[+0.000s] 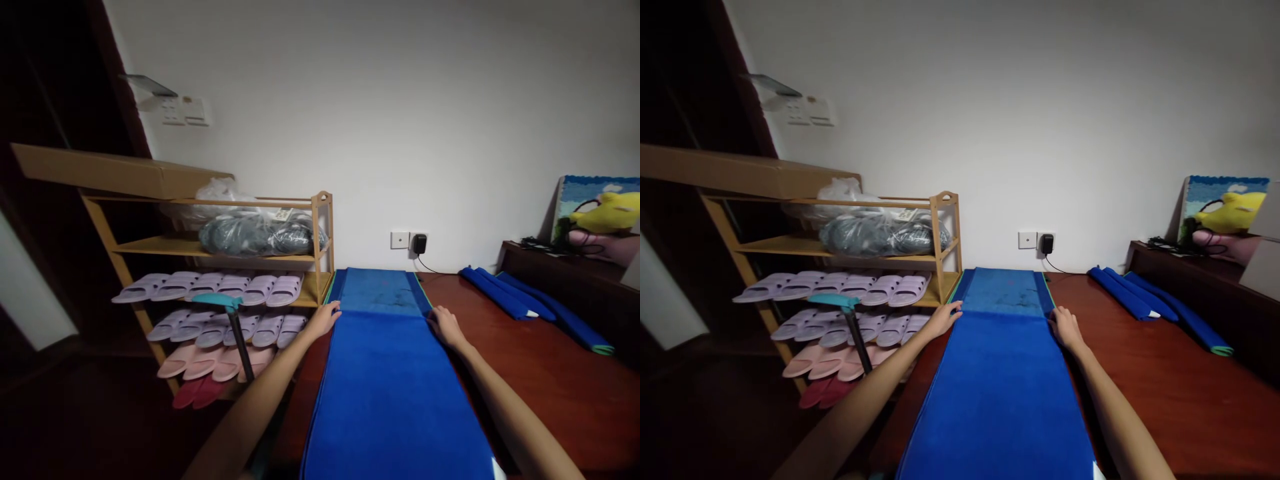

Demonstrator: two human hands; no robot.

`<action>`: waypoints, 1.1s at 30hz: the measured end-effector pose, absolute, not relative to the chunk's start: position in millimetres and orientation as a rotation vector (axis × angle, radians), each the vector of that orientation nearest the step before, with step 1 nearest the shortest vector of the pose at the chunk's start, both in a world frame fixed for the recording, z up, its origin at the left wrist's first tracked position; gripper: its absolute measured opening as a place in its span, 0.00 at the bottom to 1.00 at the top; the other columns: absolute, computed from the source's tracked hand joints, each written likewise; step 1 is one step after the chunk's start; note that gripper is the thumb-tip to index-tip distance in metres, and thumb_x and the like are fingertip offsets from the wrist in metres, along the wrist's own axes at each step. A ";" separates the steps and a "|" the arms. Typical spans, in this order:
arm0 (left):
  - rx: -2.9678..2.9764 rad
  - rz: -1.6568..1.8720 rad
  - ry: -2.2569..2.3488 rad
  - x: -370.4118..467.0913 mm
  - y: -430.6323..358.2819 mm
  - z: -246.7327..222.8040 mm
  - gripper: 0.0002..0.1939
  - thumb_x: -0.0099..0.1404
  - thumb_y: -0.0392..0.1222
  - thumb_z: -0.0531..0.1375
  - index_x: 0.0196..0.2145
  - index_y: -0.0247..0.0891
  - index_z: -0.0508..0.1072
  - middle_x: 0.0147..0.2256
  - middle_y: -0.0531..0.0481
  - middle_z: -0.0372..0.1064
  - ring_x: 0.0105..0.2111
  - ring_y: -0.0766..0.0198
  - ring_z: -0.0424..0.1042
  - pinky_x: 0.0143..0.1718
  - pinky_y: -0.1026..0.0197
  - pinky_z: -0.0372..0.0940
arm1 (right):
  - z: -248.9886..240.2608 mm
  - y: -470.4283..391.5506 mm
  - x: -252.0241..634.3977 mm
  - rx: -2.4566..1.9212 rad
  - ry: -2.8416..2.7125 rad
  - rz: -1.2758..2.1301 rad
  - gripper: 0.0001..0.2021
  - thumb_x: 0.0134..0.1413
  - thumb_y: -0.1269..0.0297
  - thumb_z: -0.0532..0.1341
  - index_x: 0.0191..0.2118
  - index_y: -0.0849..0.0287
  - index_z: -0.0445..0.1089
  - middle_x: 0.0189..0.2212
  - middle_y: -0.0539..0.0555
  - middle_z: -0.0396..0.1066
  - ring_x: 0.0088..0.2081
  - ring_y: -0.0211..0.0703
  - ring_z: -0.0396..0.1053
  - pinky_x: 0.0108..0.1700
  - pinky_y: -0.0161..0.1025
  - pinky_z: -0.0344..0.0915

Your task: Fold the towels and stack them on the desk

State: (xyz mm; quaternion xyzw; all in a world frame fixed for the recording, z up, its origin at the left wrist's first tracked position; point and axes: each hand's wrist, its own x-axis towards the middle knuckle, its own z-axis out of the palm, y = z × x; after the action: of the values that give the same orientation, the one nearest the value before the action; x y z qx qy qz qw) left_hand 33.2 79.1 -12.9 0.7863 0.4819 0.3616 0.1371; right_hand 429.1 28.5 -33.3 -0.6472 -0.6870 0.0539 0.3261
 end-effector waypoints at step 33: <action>2.723 0.622 1.485 24.2 -64.4 -0.1 0.12 0.67 0.38 0.52 0.46 0.39 0.70 0.43 0.45 0.74 0.44 0.55 0.72 0.52 0.52 0.59 | -39.6 -125.1 445.1 -1.660 -2.320 -0.568 0.20 0.66 0.59 0.42 0.53 0.62 0.62 0.51 0.64 0.68 0.56 0.51 0.61 0.54 0.54 0.49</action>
State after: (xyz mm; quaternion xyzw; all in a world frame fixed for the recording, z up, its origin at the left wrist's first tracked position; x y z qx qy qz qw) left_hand 24.2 -64.4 -0.1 0.8608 0.4693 0.1967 -0.0109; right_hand 445.1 -125.1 -39.6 -0.5669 -0.7922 -0.1939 0.1160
